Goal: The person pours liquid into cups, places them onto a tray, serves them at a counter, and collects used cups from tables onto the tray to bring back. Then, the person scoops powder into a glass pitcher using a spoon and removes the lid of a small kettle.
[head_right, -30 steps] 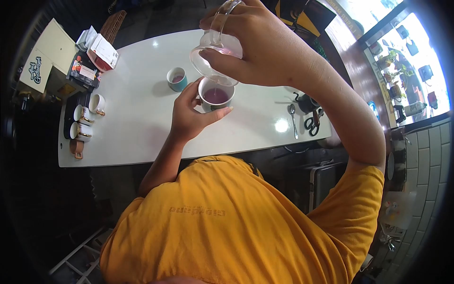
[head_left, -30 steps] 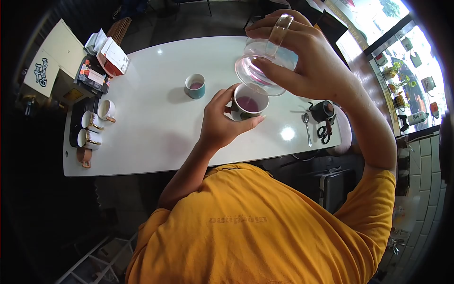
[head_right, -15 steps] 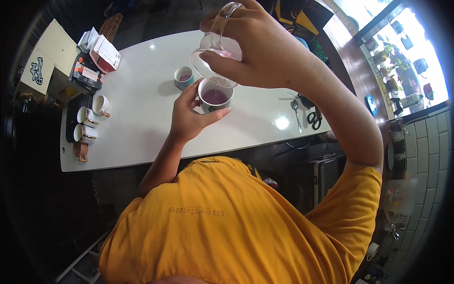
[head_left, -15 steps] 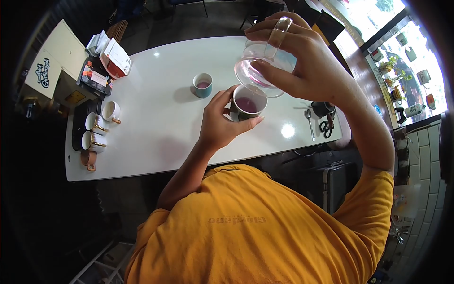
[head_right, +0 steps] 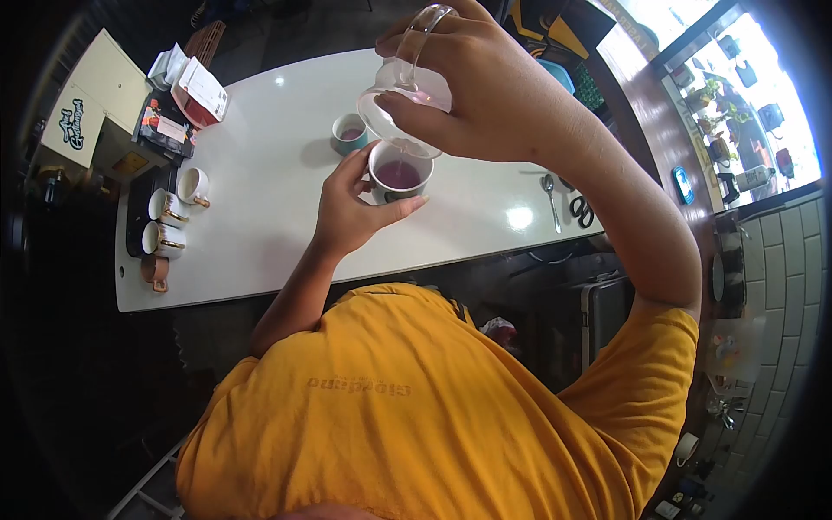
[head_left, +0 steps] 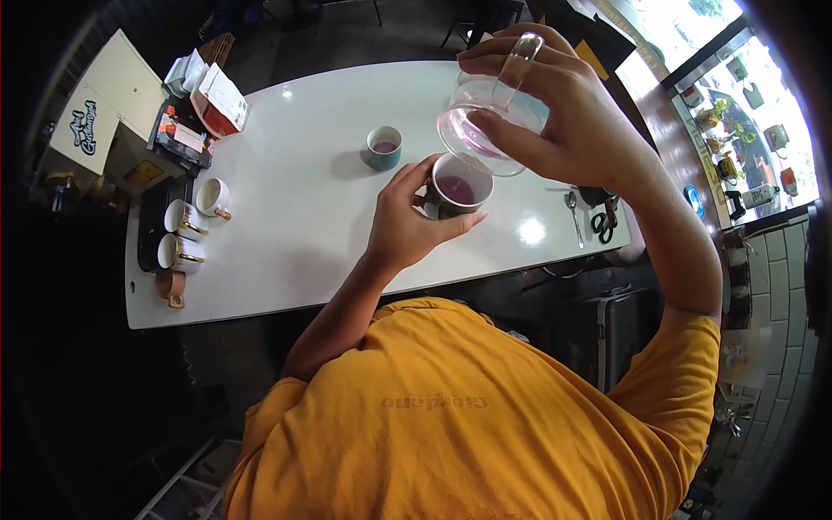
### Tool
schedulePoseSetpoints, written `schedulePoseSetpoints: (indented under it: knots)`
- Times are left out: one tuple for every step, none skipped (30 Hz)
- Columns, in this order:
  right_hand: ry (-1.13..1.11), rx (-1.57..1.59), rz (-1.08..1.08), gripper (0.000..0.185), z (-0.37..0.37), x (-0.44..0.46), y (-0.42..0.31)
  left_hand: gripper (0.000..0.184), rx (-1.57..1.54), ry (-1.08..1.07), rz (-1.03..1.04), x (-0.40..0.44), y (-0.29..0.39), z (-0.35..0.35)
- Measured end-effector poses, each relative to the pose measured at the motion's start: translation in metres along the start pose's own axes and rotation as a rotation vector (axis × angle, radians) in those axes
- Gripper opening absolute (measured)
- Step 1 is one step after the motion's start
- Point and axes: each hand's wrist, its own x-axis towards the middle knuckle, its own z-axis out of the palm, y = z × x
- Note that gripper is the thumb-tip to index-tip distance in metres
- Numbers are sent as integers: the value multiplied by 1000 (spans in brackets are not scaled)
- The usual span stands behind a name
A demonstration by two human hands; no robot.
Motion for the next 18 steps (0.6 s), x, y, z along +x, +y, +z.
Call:
schedulePoseSetpoints:
  knots:
    - [5, 2, 3, 36, 0, 0, 0, 71, -5, 5, 2, 0, 0, -1]
    - [10, 3, 6, 37, 1, 0, 0, 71, -5, 6, 1, 0, 0, -2]
    - [9, 3, 6, 37, 1, 0, 0, 72, 0, 6, -3, 0, 0, -2]
    - [4, -6, 0, 37, 2, 0, 1, 72, 5, 5, -6, 0, 0, -2]
    - [-2, -15, -5, 38, 2, 0, 2, 72, 3, 4, -8, 0, 0, -2]
    - [-5, -14, -4, 38, 3, 1, 3, 72, 7, 4, -5, 1, -1, -3]
    - [-8, -23, -13, 38, 3, 1, 4, 72, 12, 4, -1, 1, -1, -3]
    - [-12, -31, -22, 39, 4, 1, 5, 72, 10, 5, -5, 1, -2, -2]
    - [-16, -27, -23, 39, 5, 1, 5, 73, -11, 46, 12, 1, -4, 0]
    - [-18, -24, -8, 39, 5, 1, 6, 74, -31, 87, 29, 2, -4, 1]
    - [-20, -19, 6, 39, 6, 1, 7, 74, -32, 91, 23, 2, -4, 0]
    - [-25, -12, 3, 39, 7, 1, 9, 73, -18, 91, 31, 2, -4, -1]
    - [-32, -1, 15, 39, 8, 1, 11, 72, -3, 91, 40, 2, -4, -1]
    - [-38, 10, 26, 39, 9, 1, 13, 72, -3, 98, 33, 1, -5, -2]
    - [-41, 17, 20, 39, 12, 0, 15, 71, -22, 104, 31, 1, -7, -3]
    - [-12, 102, 113, 39, 16, -2, 17, 70, -40, 112, 29, 0, -8, -4]
    - [16, 187, 206, 38, 19, -4, 19, 70, -37, 119, 23, -1, -9, -6]
    - [-2, 295, 261, 37, 25, -5, 27, 70, -32, 106, 13, -3, -10, -9]
